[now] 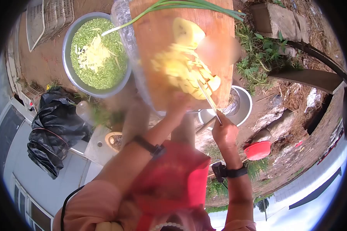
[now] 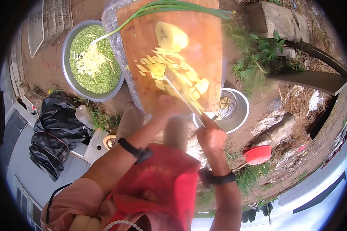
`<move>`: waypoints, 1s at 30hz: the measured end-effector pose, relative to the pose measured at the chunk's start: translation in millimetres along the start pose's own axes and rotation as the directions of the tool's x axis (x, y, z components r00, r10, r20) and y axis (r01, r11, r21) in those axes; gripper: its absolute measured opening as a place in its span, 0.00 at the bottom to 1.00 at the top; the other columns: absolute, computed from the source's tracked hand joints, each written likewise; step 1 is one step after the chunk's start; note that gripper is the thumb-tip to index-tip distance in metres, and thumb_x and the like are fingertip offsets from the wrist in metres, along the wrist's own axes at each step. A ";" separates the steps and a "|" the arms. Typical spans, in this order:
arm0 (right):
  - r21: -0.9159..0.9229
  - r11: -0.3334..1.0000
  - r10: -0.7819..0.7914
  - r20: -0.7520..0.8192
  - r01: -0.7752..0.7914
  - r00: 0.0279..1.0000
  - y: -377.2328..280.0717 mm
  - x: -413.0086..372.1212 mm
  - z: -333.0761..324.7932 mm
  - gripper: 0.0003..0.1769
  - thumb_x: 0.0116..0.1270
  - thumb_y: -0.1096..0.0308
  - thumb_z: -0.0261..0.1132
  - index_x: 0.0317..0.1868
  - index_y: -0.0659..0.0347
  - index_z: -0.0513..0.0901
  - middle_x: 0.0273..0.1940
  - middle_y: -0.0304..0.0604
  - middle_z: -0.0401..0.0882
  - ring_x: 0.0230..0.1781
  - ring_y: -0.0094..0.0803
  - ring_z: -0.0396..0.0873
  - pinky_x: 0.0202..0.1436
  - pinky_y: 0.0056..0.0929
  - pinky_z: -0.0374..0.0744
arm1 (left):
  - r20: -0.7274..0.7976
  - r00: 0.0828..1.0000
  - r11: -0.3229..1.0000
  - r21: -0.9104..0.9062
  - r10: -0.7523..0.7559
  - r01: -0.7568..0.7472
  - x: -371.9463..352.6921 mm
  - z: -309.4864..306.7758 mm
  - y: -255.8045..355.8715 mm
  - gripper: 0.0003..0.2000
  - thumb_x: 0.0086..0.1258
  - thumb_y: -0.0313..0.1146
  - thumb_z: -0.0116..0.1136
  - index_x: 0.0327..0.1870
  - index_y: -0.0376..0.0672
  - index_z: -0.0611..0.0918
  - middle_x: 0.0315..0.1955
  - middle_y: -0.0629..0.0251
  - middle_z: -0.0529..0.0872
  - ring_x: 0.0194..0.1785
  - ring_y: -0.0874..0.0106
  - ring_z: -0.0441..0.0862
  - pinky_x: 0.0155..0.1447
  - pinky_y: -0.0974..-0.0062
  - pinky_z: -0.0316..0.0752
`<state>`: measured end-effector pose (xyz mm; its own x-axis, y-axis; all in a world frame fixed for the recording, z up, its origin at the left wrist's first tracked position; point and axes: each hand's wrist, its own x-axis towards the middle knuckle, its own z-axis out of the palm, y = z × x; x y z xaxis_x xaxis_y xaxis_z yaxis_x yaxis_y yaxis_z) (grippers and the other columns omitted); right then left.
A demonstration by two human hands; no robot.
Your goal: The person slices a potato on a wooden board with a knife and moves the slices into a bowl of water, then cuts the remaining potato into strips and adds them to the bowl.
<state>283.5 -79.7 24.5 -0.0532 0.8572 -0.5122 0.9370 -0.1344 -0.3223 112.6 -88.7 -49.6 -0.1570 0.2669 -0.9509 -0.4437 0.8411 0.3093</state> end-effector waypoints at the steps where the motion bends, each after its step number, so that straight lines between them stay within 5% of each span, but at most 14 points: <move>1: 0.014 1.000 -0.017 -0.032 0.017 0.999 -3.2 -1.3 2.8 0.20 0.51 0.74 0.56 0.45 0.51 0.84 0.27 0.50 0.82 0.26 0.47 0.82 0.34 0.43 0.80 | 0.006 1.000 1.000 0.012 -0.003 0.003 4.7 -0.9 0.5 0.17 0.57 0.27 0.61 0.46 0.33 0.71 0.37 0.59 0.75 0.33 0.73 0.77 0.32 0.77 0.75; 5: -0.125 0.974 0.217 0.251 -0.191 0.944 -3.7 26.8 34.1 0.23 0.51 0.71 0.58 0.49 0.47 0.82 0.29 0.49 0.83 0.29 0.49 0.82 0.37 0.47 0.79 | 0.017 1.000 1.000 -0.026 -0.004 0.005 7.8 6.8 -5.1 0.18 0.56 0.26 0.60 0.47 0.33 0.71 0.37 0.58 0.75 0.34 0.72 0.77 0.34 0.76 0.76; 11: 0.082 0.994 0.071 0.013 -0.072 0.997 -1.8 -5.6 32.7 0.21 0.56 0.71 0.55 0.51 0.45 0.81 0.29 0.49 0.83 0.28 0.50 0.81 0.39 0.48 0.78 | 0.019 1.000 1.000 0.026 0.002 -0.003 4.4 -0.4 6.8 0.19 0.56 0.26 0.60 0.48 0.33 0.70 0.37 0.58 0.75 0.35 0.72 0.78 0.36 0.75 0.77; 16: -0.062 0.977 0.211 0.217 -0.202 0.953 -10.8 6.1 57.0 0.19 0.58 0.70 0.56 0.51 0.48 0.81 0.28 0.49 0.82 0.27 0.50 0.81 0.34 0.47 0.79 | 0.034 0.998 0.997 0.043 -0.061 0.059 12.2 -5.5 -2.9 0.15 0.57 0.25 0.59 0.44 0.35 0.72 0.37 0.60 0.76 0.35 0.73 0.78 0.36 0.76 0.76; 17: -0.026 0.983 0.186 0.155 -0.184 0.970 -10.4 4.0 59.5 0.17 0.59 0.68 0.57 0.49 0.47 0.82 0.27 0.50 0.82 0.27 0.51 0.81 0.34 0.47 0.79 | 0.180 0.947 0.937 0.180 0.267 -0.298 24.7 -13.8 -18.7 0.14 0.57 0.25 0.59 0.44 0.36 0.72 0.36 0.61 0.76 0.35 0.73 0.78 0.36 0.76 0.76; 18: 0.011 0.987 0.160 0.080 -0.162 0.984 -9.9 3.8 64.7 0.15 0.61 0.67 0.57 0.48 0.47 0.82 0.25 0.51 0.81 0.27 0.52 0.81 0.34 0.46 0.78 | 0.363 0.764 0.734 0.248 0.534 -0.632 53.0 -29.5 -47.3 0.13 0.58 0.25 0.59 0.43 0.37 0.73 0.36 0.62 0.77 0.35 0.73 0.78 0.36 0.77 0.76; 20: 0.064 0.995 0.072 -0.037 -0.070 0.997 -4.9 -5.0 66.0 0.14 0.62 0.67 0.58 0.48 0.48 0.83 0.24 0.51 0.80 0.26 0.50 0.80 0.30 0.45 0.77 | 0.547 0.683 0.594 0.368 0.484 -0.715 56.7 -38.6 -61.6 0.11 0.59 0.26 0.59 0.41 0.40 0.73 0.34 0.64 0.77 0.34 0.73 0.78 0.35 0.78 0.76; 21: 0.084 0.996 0.031 -0.086 -0.024 0.996 -4.6 -7.0 61.8 0.15 0.62 0.68 0.58 0.48 0.49 0.83 0.24 0.51 0.81 0.26 0.49 0.80 0.29 0.44 0.77 | 0.517 0.816 0.689 0.494 0.257 -0.530 53.4 -35.1 -46.4 0.10 0.60 0.27 0.59 0.40 0.41 0.73 0.33 0.65 0.77 0.34 0.74 0.78 0.35 0.78 0.75; 23: 0.121 0.990 -0.049 -0.188 0.072 0.981 -7.3 -15.3 47.1 0.16 0.61 0.70 0.58 0.49 0.50 0.83 0.25 0.49 0.81 0.25 0.48 0.80 0.28 0.43 0.77 | 0.455 0.871 0.734 0.525 0.184 -0.430 47.9 -38.9 -23.8 0.09 0.62 0.30 0.59 0.40 0.42 0.74 0.33 0.66 0.78 0.34 0.74 0.78 0.35 0.79 0.75; 24: -0.025 0.997 -0.071 -0.112 0.069 0.991 -9.2 -19.1 32.5 0.20 0.58 0.72 0.60 0.53 0.52 0.81 0.23 0.44 0.79 0.22 0.44 0.79 0.26 0.39 0.76 | 0.434 0.835 0.727 0.442 0.338 -0.525 36.7 -50.2 -21.7 0.09 0.63 0.31 0.59 0.42 0.42 0.75 0.34 0.66 0.79 0.35 0.74 0.78 0.37 0.79 0.75; 26: -0.184 0.965 -0.218 -0.157 0.188 0.963 0.9 -16.5 17.0 0.25 0.56 0.73 0.61 0.56 0.52 0.78 0.22 0.41 0.75 0.21 0.41 0.76 0.25 0.38 0.75 | 0.355 0.888 0.948 0.013 0.292 -0.317 27.2 -70.7 4.9 0.16 0.61 0.32 0.60 0.50 0.41 0.76 0.42 0.63 0.79 0.45 0.71 0.77 0.49 0.75 0.72; 27: -0.268 0.933 -0.291 -0.171 0.240 0.941 8.1 -13.5 9.5 0.27 0.55 0.74 0.62 0.58 0.52 0.77 0.22 0.39 0.73 0.20 0.39 0.75 0.25 0.37 0.74 | 0.393 0.917 0.939 -0.336 0.064 0.079 24.9 -80.6 30.7 0.22 0.59 0.32 0.61 0.57 0.40 0.75 0.50 0.60 0.79 0.56 0.67 0.75 0.60 0.71 0.68; 29: -0.353 0.849 -0.487 -0.239 0.392 0.840 20.4 5.6 -1.6 0.21 0.51 0.73 0.63 0.49 0.57 0.77 0.21 0.38 0.67 0.20 0.34 0.70 0.26 0.33 0.72 | 0.182 0.975 0.979 0.131 0.128 -0.153 20.5 -105.2 84.0 0.26 0.58 0.33 0.63 0.60 0.44 0.74 0.57 0.59 0.72 0.63 0.63 0.68 0.66 0.65 0.62; 30: -0.373 0.812 -0.551 -0.239 0.448 0.800 25.5 16.2 -4.0 0.18 0.50 0.72 0.63 0.45 0.58 0.76 0.21 0.38 0.66 0.20 0.33 0.70 0.26 0.32 0.72 | 0.308 0.885 0.810 0.377 0.348 -0.449 10.3 -95.8 100.1 0.25 0.59 0.34 0.63 0.59 0.47 0.75 0.59 0.59 0.70 0.66 0.62 0.65 0.68 0.62 0.60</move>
<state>307.9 -67.2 11.2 -0.4761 0.8784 -0.0420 0.8663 0.4602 -0.1940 -18.0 -46.8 -27.1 -0.0221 0.6740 -0.7384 0.0434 0.7385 0.6728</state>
